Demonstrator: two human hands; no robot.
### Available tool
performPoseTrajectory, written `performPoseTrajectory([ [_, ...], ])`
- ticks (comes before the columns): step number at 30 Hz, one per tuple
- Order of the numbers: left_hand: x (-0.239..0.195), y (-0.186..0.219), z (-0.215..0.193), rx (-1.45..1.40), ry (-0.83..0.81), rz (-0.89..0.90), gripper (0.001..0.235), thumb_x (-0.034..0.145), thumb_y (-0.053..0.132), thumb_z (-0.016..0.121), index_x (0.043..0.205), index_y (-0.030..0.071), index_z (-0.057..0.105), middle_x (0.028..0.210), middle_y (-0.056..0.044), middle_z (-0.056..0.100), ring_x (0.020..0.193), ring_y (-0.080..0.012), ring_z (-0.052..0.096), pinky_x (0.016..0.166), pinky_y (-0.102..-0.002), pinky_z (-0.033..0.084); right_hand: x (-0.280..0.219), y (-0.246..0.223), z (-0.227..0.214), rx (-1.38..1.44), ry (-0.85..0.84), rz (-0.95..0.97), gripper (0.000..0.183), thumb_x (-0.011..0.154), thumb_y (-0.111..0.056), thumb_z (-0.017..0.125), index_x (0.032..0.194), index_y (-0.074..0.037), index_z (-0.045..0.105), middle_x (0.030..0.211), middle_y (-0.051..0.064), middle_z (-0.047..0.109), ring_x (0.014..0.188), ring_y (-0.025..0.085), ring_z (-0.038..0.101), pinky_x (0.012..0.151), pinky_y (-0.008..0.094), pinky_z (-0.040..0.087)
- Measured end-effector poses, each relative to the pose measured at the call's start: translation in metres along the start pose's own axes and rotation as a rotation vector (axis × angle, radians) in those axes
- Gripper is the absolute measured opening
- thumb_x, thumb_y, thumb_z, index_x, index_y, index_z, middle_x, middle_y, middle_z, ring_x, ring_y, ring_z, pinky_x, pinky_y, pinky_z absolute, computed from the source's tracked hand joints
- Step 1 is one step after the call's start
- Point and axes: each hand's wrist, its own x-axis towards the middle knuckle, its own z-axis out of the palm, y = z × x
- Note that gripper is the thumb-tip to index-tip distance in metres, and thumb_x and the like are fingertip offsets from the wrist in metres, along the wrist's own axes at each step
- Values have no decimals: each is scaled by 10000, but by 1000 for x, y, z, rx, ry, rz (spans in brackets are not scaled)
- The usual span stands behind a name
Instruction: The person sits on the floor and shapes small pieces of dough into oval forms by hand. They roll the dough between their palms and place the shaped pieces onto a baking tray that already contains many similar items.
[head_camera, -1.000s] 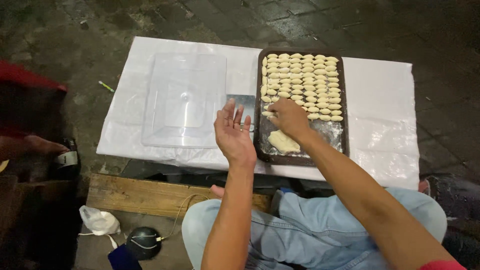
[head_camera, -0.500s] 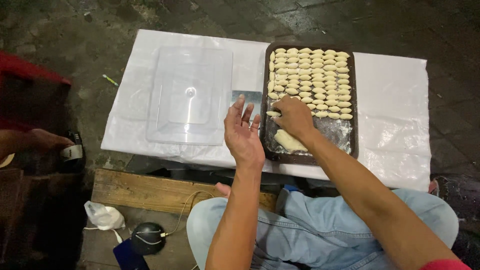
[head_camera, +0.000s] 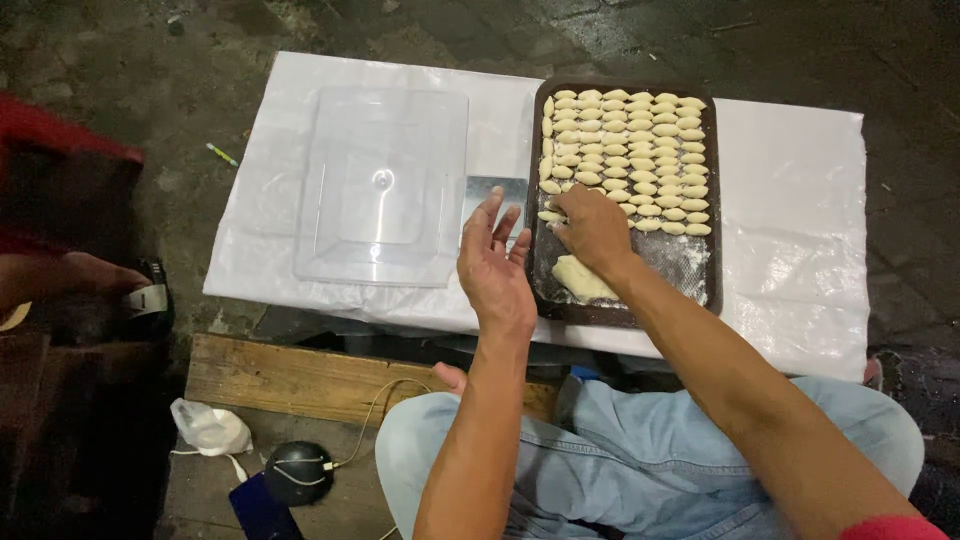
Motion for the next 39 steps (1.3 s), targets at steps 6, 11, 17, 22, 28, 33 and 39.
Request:
performPoseTrajectory([
  [6, 5, -7, -6, 42, -28, 23, 354, 976, 363, 592, 1234, 136, 677, 1361, -47, 632, 1214, -219, 591, 923, -347, 510, 1, -6, -14, 48, -2, 6, 238, 815, -292, 800, 1023, -211, 718, 927, 35, 596, 897, 308, 661, 753, 449, 551],
  [11, 2, -6, -9, 35, -103, 57, 379, 1042, 342, 553, 1323, 102, 632, 1459, -104, 547, 1342, -291, 508, 1024, -444, 464, -1, -5, -7, 56, -26, -41, 210, 810, -290, 806, 984, -207, 723, 940, 46, 624, 903, 309, 675, 762, 446, 564],
  [17, 5, -10, -10, 29, -78, 46, 386, 1010, 349, 576, 1303, 108, 646, 1432, -87, 574, 1291, -270, 544, 991, -419, 483, -3, 6, 4, 33, 26, -10, 307, 767, -235, 812, 1057, -230, 710, 961, 37, 616, 910, 307, 662, 754, 454, 565],
  [22, 6, -12, -11, 44, -109, 71, 398, 1036, 358, 556, 1329, 100, 634, 1450, -100, 553, 1311, -283, 522, 1011, -442, 467, -1, -4, -15, 0, 37, -29, 408, 712, -287, 847, 1090, -203, 718, 992, 49, 610, 922, 325, 656, 759, 471, 563],
  [28, 6, -13, -11, 41, -102, 74, 383, 1036, 342, 553, 1319, 100, 641, 1436, -97, 559, 1286, -277, 535, 962, -419, 484, 0, -1, -6, -13, 38, -23, 276, 760, -279, 817, 1029, -243, 766, 979, 22, 605, 912, 301, 646, 761, 453, 573],
  [33, 9, -14, -10, 24, -78, 62, 380, 1009, 342, 574, 1294, 103, 652, 1401, -85, 589, 1240, -252, 564, 929, -369, 511, 0, -5, -3, 1, 44, -11, 239, 802, -262, 781, 1040, -255, 759, 984, 35, 604, 917, 308, 647, 769, 454, 570],
  [39, 0, -7, -4, 20, -55, 48, 364, 996, 322, 599, 1270, 93, 665, 1376, -78, 626, 1197, -235, 595, 882, -337, 523, 2, -1, 1, -4, 82, -51, 338, 782, -386, 824, 1087, -256, 761, 978, 31, 595, 930, 294, 649, 781, 421, 570],
])
